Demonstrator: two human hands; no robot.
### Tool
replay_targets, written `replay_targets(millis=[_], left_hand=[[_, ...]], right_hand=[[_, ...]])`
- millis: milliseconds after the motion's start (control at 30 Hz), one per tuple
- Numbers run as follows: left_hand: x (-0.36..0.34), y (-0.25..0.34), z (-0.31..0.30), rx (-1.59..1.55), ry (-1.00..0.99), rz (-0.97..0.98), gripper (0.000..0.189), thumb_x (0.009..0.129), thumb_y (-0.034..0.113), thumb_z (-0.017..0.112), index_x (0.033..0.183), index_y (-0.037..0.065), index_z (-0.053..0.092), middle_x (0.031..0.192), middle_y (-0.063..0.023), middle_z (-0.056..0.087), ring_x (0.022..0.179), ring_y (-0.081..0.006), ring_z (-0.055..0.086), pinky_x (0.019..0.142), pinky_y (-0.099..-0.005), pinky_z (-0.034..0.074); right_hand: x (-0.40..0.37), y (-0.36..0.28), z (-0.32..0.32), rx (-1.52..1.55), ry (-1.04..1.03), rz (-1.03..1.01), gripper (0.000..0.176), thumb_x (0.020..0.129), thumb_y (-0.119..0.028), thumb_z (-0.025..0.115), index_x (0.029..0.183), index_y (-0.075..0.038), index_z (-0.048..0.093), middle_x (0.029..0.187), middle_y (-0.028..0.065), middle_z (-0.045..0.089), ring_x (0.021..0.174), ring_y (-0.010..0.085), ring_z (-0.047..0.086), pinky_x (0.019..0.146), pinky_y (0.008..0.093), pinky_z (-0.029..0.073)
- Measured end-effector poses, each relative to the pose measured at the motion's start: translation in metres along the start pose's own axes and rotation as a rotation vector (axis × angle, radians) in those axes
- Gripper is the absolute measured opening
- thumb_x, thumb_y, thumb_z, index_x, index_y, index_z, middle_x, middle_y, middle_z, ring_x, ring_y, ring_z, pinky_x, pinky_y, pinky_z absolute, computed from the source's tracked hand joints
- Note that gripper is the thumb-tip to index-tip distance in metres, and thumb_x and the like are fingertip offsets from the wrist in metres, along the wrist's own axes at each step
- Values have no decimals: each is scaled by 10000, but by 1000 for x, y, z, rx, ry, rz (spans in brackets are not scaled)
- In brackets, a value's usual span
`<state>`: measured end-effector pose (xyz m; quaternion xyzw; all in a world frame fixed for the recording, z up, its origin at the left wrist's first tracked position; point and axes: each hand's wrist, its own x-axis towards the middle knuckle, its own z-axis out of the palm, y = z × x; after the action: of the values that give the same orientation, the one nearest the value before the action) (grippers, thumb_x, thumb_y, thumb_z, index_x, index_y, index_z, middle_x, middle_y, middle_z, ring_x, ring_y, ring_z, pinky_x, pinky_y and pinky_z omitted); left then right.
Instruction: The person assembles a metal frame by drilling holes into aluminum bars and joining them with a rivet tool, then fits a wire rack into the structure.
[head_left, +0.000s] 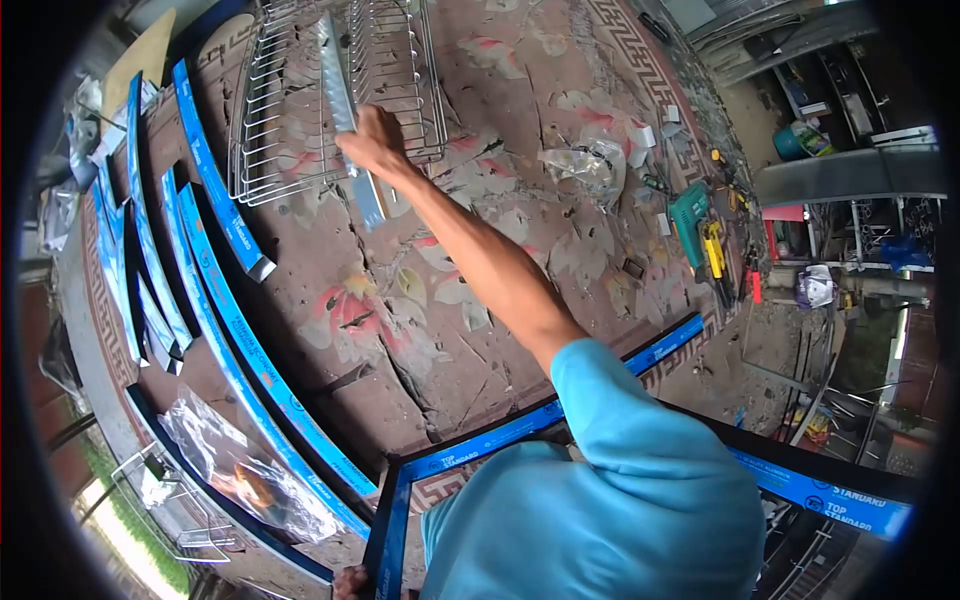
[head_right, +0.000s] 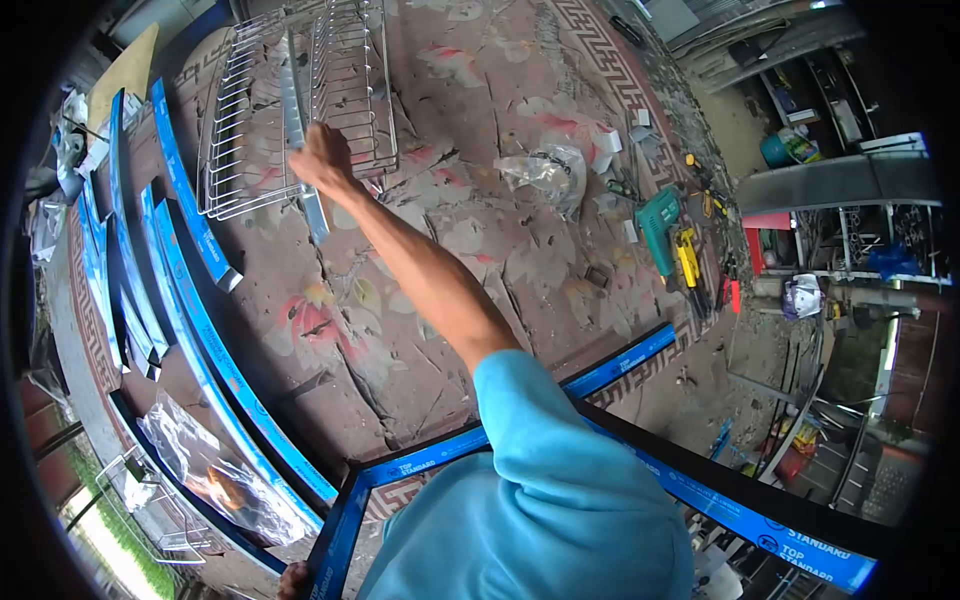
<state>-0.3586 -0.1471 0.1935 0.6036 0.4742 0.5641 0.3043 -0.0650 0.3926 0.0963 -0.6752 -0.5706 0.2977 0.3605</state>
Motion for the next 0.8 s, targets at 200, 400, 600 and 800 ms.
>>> replay_targets(millis=[200,400,600,800], left_hand=[[6,6,6,35,121,-71,701,761,412,679,1244,-2,385,1080,-227,521,965,-330,517,838,-463,428],[30,14,28,4,223,-94,656,755,393,687,1184,-5,392,1093,-197,515,1012,-303,519,888,-423,429],[42,29,61,23,283,-47,535,845,388,585,1193,3,458,1101,-156,567,1011,-293,561,906,-425,435],[56,51,52,-44,183,-92,545,780,303,699,1198,55,452,986,-168,591,933,-269,572,865,-474,446]], right_hand=[[109,21,59,-73,150,-184,356,722,-290,694,710,51,594,746,262,633,726,381,650,650,454,519],[-51,0,19,170,300,-330,594,789,-104,676,1292,72,413,1175,258,510,1110,382,463,966,422,375],[-360,40,-39,326,208,35,218,866,-83,631,1067,0,631,1092,120,618,1030,224,578,924,357,441],[-524,90,-129,234,-179,313,335,903,-96,579,1204,46,541,1061,140,625,968,195,604,843,306,473]])
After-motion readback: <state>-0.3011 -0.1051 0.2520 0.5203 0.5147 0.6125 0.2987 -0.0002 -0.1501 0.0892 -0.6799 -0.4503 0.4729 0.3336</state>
